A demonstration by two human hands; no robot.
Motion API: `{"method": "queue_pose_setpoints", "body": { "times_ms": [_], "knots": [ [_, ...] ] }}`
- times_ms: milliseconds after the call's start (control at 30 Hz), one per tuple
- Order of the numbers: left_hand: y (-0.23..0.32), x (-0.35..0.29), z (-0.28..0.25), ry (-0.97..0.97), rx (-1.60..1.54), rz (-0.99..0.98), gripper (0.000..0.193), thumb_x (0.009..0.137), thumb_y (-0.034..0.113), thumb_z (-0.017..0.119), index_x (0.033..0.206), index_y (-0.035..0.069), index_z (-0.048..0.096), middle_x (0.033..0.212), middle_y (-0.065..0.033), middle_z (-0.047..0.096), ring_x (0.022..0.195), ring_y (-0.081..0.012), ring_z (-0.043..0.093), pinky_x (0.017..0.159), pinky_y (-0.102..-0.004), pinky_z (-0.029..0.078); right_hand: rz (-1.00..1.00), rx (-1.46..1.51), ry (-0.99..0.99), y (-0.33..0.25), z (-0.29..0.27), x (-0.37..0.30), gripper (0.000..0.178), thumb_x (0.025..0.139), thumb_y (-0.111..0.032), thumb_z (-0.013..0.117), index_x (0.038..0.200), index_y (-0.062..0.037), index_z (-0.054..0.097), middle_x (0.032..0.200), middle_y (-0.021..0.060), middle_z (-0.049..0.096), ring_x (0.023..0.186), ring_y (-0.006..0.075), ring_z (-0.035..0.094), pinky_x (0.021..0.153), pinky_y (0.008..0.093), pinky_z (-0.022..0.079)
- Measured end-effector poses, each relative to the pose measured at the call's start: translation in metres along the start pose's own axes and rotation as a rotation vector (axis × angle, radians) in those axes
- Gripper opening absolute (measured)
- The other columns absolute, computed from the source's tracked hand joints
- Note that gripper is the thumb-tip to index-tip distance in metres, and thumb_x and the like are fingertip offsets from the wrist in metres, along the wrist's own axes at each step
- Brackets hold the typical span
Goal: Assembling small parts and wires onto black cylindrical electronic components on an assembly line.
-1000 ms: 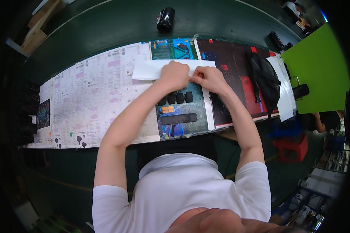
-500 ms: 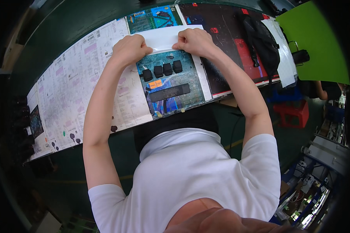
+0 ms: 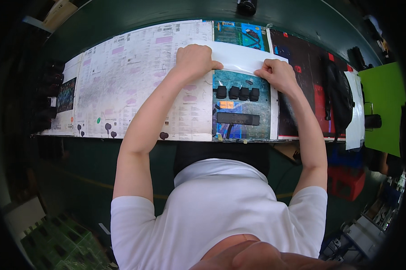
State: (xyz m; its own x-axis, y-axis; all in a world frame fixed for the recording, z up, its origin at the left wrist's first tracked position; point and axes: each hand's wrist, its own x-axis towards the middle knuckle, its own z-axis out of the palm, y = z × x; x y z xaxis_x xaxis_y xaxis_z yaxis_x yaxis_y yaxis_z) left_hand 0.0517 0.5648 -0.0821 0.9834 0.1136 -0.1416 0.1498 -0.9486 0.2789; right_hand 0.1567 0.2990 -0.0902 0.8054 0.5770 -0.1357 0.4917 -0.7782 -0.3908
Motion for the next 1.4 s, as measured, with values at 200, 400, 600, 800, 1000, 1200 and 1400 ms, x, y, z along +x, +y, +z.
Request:
{"method": "queue_pose_setpoints", "body": {
  "times_ms": [200,400,600,800,1000,1200,1400],
  "knots": [
    [-0.022,0.000,0.006,0.003,-0.112,-0.022,0.042,0.085,0.049,0.084,0.077,0.010,0.071,0.077,-0.0090,0.075,0.076,-0.0271,0.072,0.067,-0.0431,0.053,0.028,-0.023,-0.030,-0.004,-0.003,0.001,0.037,0.088,-0.044,0.083,0.080,-0.0096,0.074,0.076,0.0062,0.073,0.078,0.0252,0.072,0.071,0.0430,0.053],
    [-0.025,-0.001,-0.017,-0.140,-0.148,-0.194,0.041,0.081,0.050,0.086,0.081,0.011,0.073,0.081,-0.0102,0.077,0.080,-0.0262,0.074,0.072,-0.0428,0.055,0.020,-0.009,-0.042,0.001,-0.004,0.004,0.038,0.086,-0.045,0.085,0.078,-0.0095,0.074,0.077,0.0056,0.073,0.078,0.0245,0.073,0.071,0.0431,0.054],
    [-0.044,0.004,-0.025,-0.171,-0.104,-0.183,0.040,0.080,0.049,0.087,0.080,0.012,0.071,0.081,-0.0077,0.077,0.078,-0.0241,0.074,0.067,-0.0374,0.053,-0.008,0.045,0.033,0.005,0.000,0.002,0.041,0.085,-0.042,0.087,0.074,-0.0067,0.070,0.067,0.0054,0.066,0.066,0.0206,0.066,0.063,0.0399,0.048],
    [-0.059,-0.004,-0.039,-0.092,0.081,-0.299,0.034,0.082,0.042,0.085,0.091,0.011,0.074,0.093,-0.0097,0.078,0.087,-0.0265,0.074,0.073,-0.0423,0.056,-0.002,0.052,0.025,0.006,0.001,0.004,0.042,0.082,-0.043,0.088,0.071,-0.0078,0.069,0.068,0.0050,0.068,0.067,0.0198,0.068,0.064,0.0394,0.049],
    [0.003,-0.005,0.009,0.372,-0.098,0.307,0.018,0.092,0.023,0.076,0.101,0.007,0.072,0.107,-0.0142,0.071,0.113,-0.0326,0.064,0.092,-0.0434,0.051,0.005,0.062,-0.025,0.003,-0.006,0.007,0.040,0.082,-0.041,0.088,0.070,-0.0071,0.069,0.069,0.0060,0.069,0.067,0.0201,0.068,0.063,0.0393,0.050],
    [0.035,0.016,0.017,0.063,-0.093,0.211,0.014,0.091,0.021,0.078,0.091,0.006,0.076,0.110,-0.0143,0.073,0.113,-0.0326,0.066,0.094,-0.0494,0.051,0.055,0.508,-0.143,0.030,-0.019,0.005,0.033,0.086,-0.039,0.086,0.091,-0.0082,0.074,0.078,0.0072,0.072,0.069,0.0196,0.070,0.066,0.0378,0.054],
    [0.017,0.027,-0.032,-0.108,-0.589,0.213,0.016,0.088,0.017,0.081,0.090,0.003,0.074,0.089,-0.0126,0.076,0.086,-0.0250,0.070,0.078,-0.0383,0.054,-0.591,-0.005,0.545,0.003,-0.065,-0.049,0.035,0.077,-0.021,0.088,0.106,-0.0096,0.071,0.105,0.0061,0.070,0.104,0.0259,0.066,0.085,0.0398,0.052]
  ]
}}
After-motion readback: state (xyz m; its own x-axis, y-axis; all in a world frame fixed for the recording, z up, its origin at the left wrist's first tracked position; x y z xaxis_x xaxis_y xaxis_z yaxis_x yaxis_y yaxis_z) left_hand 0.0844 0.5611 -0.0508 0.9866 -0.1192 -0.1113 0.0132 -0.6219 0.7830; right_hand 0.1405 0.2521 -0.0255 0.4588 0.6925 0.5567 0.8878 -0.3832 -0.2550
